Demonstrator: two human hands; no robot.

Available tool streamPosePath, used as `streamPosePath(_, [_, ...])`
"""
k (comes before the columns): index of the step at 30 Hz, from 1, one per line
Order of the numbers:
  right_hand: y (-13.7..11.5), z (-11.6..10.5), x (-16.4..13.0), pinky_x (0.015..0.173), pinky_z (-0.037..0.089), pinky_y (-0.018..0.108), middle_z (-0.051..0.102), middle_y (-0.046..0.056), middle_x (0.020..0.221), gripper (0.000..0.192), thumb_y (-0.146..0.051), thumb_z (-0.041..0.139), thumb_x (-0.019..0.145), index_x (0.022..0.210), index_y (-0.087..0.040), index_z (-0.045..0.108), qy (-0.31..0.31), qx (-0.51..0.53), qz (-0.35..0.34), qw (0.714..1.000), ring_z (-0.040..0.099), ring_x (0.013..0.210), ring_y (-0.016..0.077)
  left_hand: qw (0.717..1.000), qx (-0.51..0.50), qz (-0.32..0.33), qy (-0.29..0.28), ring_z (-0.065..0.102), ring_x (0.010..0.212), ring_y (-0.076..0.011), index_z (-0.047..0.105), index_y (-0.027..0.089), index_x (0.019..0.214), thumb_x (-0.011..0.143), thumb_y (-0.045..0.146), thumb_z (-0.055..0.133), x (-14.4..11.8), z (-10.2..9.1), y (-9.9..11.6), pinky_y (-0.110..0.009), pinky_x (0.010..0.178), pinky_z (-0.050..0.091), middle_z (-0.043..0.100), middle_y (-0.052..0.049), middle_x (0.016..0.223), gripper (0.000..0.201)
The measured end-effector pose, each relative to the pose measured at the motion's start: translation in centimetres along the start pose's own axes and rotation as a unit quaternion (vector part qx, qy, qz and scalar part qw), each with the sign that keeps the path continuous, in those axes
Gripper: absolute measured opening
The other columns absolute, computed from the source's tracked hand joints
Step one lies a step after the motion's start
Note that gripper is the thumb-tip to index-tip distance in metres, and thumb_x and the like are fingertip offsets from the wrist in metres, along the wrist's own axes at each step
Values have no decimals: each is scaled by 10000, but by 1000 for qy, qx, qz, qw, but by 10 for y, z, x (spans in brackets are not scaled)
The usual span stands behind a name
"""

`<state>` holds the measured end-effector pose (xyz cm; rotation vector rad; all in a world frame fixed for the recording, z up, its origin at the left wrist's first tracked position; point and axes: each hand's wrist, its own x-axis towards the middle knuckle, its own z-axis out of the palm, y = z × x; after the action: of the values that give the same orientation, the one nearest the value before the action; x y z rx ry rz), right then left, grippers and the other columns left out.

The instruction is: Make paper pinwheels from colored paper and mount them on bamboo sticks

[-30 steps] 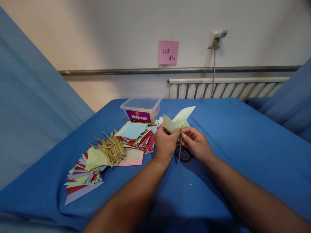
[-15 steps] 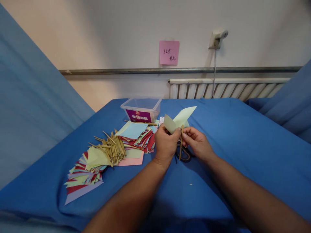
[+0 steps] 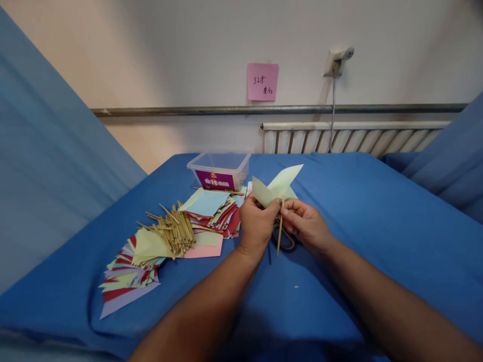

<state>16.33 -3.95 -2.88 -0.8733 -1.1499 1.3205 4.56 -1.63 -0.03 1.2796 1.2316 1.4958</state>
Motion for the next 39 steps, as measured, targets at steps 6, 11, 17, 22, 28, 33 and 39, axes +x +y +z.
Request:
streamPosePath(6, [2,1,1,399,298,181,517,-77,512,302,-456,696,763,801,-201,538,4,19,-2,1000,422,408,67,1000,5,1,-4,606,620,-154,637,133,782,605,294,750,1,1,-4,-233,552,437,681,-39,724,265])
streamPosePath(11, [3,2,1,377,316,181,521,-82,489,328,-463,716,742,815,-205,527,10,29,4,1000,432,387,73,1000,-15,-5,-8,604,614,-152,649,135,767,588,299,763,0,1,-2,-233,550,433,683,-34,710,268])
streamPosePath(17, [4,2,2,352,325,181,513,-98,473,317,-437,730,730,816,-214,523,13,33,0,999,424,361,72,1000,-23,-2,-11,610,623,-156,652,132,777,587,304,769,0,1,-2,-235,558,436,687,-38,721,282])
streamPosePath(22, [2,5,1,337,333,173,511,-104,461,311,-424,732,726,798,-210,518,18,33,-12,999,419,343,64,1000,-20,1,-11,617,638,-159,652,124,801,600,297,766,0,1,-1,-238,568,440,692,-45,741,288])
streamPosePath(28, [0,7,1,326,333,174,505,-105,444,317,-437,733,713,806,-208,534,39,14,-18,999,422,332,65,1000,-24,-4,-2,620,637,-161,663,126,792,587,289,775,0,1,3,-238,566,439,696,-39,731,284])
streamPosePath(33, [2,4,1,327,328,167,515,-100,441,307,-413,747,711,807,-199,550,53,19,-15,998,425,333,61,1000,-22,-5,4,626,649,-161,662,123,831,591,247,759,1,1,4,-234,570,443,698,-35,746,287])
streamPosePath(39, [3,5,1,319,306,158,512,-100,441,319,-405,772,692,770,-193,547,65,31,-13,997,412,329,55,999,-27,7,-21,624,670,-159,644,119,823,612,269,756,0,0,3,-234,585,457,695,-36,765,283])
